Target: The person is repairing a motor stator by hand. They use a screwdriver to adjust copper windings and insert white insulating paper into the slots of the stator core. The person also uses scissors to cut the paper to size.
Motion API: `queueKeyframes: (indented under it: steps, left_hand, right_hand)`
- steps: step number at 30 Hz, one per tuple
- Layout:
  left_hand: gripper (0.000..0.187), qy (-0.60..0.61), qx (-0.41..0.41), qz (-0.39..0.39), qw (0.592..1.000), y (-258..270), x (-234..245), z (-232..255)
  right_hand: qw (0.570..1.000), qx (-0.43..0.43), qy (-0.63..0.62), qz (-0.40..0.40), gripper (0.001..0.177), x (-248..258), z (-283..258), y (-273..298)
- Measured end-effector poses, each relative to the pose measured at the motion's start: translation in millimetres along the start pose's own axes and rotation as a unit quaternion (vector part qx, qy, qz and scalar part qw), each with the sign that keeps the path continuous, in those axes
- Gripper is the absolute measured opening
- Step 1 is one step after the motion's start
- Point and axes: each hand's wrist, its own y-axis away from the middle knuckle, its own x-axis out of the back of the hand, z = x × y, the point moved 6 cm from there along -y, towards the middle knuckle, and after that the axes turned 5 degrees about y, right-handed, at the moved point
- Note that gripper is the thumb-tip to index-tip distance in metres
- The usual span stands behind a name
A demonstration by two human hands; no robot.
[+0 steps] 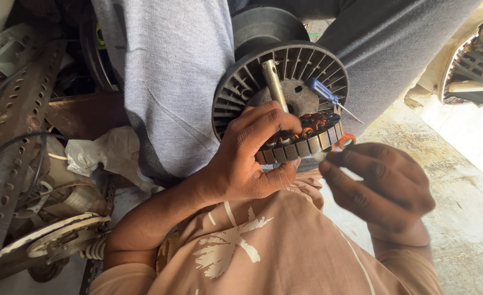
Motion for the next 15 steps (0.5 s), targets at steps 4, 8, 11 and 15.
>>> queueKeyframes:
  steps: [4, 8, 11, 15]
  left_hand:
    - [0.033, -0.012, -0.022, 0.005, 1.000, 0, 2, 0]
    - [0.033, -0.011, -0.013, 0.001, 1.000, 2, 1, -2]
    - [0.034, -0.012, -0.021, 0.002, 1.000, 2, 0, -3]
    - [0.032, -0.013, -0.030, 0.003, 0.999, 1, 0, -3]
  right_hand:
    - [1.000, -0.021, -0.007, 0.020, 0.009, -5, 7, 2]
    - [0.999, 0.007, -0.033, 0.041, 0.013, -11, 12, 5]
    - [0.998, -0.004, -0.048, 0.039, 0.015, -12, 15, 9]
    - [0.998, -0.015, -0.051, 0.024, 0.015, -11, 15, 10]
